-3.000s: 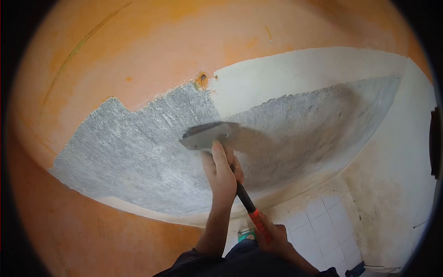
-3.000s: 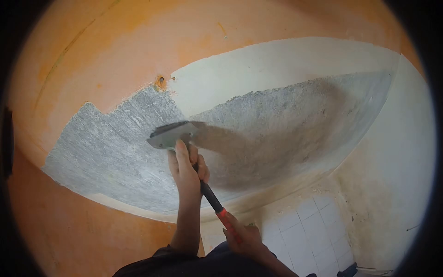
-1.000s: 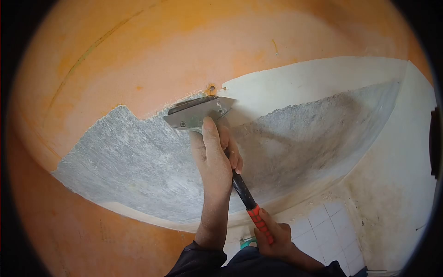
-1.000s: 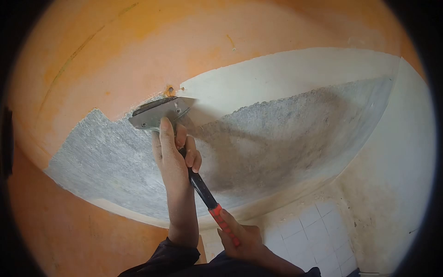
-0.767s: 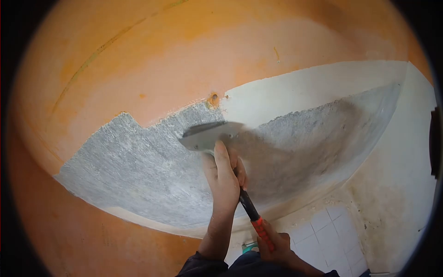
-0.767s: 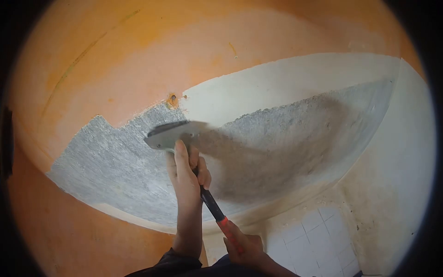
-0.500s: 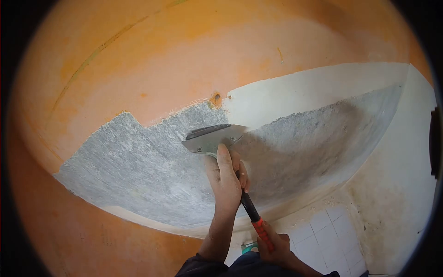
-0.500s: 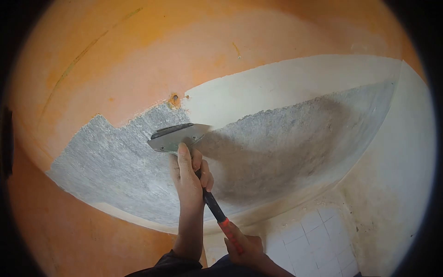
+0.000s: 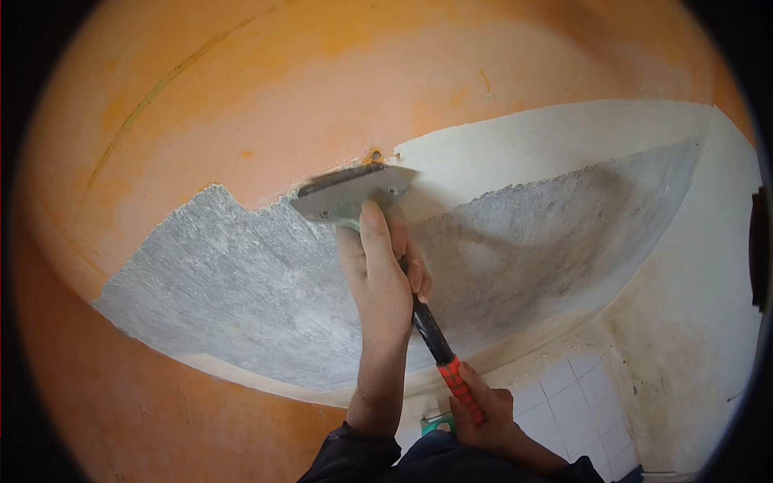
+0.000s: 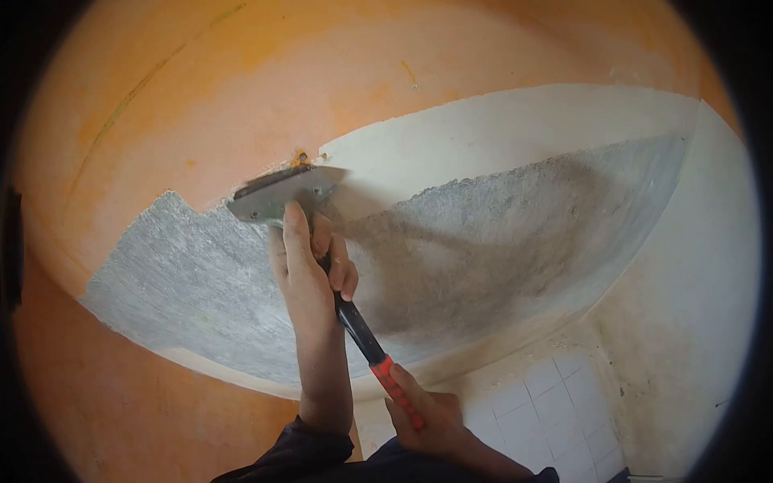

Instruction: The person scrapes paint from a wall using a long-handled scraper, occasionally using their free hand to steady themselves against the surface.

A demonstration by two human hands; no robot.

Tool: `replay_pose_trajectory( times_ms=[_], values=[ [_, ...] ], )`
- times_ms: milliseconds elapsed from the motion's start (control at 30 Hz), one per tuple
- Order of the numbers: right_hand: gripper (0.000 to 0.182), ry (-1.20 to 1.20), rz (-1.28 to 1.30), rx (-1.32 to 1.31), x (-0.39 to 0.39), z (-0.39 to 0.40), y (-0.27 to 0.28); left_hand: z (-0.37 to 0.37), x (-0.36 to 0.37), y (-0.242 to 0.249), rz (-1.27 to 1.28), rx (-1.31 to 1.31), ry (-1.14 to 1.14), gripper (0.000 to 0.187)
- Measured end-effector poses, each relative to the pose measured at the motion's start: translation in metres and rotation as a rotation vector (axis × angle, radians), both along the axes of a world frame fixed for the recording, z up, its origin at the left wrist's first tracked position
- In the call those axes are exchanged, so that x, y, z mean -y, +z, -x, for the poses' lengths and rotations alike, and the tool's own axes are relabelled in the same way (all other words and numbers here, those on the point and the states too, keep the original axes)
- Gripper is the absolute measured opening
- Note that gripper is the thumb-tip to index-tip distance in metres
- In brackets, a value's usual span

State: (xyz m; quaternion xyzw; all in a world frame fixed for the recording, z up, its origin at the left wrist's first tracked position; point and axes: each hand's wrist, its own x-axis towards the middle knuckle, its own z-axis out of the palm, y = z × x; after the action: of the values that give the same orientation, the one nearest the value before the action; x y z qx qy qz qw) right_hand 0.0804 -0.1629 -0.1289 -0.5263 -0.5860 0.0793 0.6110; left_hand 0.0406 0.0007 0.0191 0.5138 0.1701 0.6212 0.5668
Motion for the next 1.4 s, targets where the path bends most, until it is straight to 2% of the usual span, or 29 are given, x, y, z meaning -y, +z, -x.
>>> replay_pose_trajectory(
  times_ms=[200,333,500,567,700,833,900,1000,1100,1167,1400],
  values=[
    [0.062,0.024,0.064,0.001,0.009,0.001,-0.007,0.004,0.010,-0.013,0.097,-0.018,-0.004,0.031],
    [0.061,0.031,0.036,-0.024,0.009,-0.002,0.013,-0.001,0.003,0.009,-0.006,0.028,-0.013,0.031],
    [0.060,0.053,0.057,-0.021,0.017,-0.003,0.008,0.002,0.010,-0.002,0.065,0.014,0.008,0.032],
    [0.055,0.085,0.078,0.038,0.018,-0.007,0.014,0.001,0.010,0.000,0.094,0.005,0.015,0.032],
    [0.060,0.048,0.011,-0.013,0.013,-0.005,0.021,0.001,0.006,0.005,0.018,0.047,-0.014,0.031],
    [0.056,0.104,0.121,-0.003,0.016,-0.005,0.015,0.002,0.007,0.003,0.040,0.024,-0.013,0.030],
    [0.058,0.037,0.007,-0.021,0.006,-0.006,0.018,0.000,0.005,0.004,0.014,0.037,-0.022,0.030],
    [0.059,0.039,0.032,0.027,0.004,-0.006,0.006,0.001,0.004,0.000,0.039,0.029,-0.003,0.027],
    [0.055,0.037,0.153,0.038,0.011,0.000,-0.035,0.005,0.004,-0.038,0.066,-0.021,-0.017,0.025],
    [0.057,0.011,0.146,-0.001,0.011,0.005,-0.057,0.004,0.004,-0.060,0.187,-0.073,-0.046,0.024],
    [0.056,-0.023,0.180,-0.092,0.009,0.009,-0.077,0.002,0.001,-0.075,0.160,-0.094,0.013,0.028]
  ],
)
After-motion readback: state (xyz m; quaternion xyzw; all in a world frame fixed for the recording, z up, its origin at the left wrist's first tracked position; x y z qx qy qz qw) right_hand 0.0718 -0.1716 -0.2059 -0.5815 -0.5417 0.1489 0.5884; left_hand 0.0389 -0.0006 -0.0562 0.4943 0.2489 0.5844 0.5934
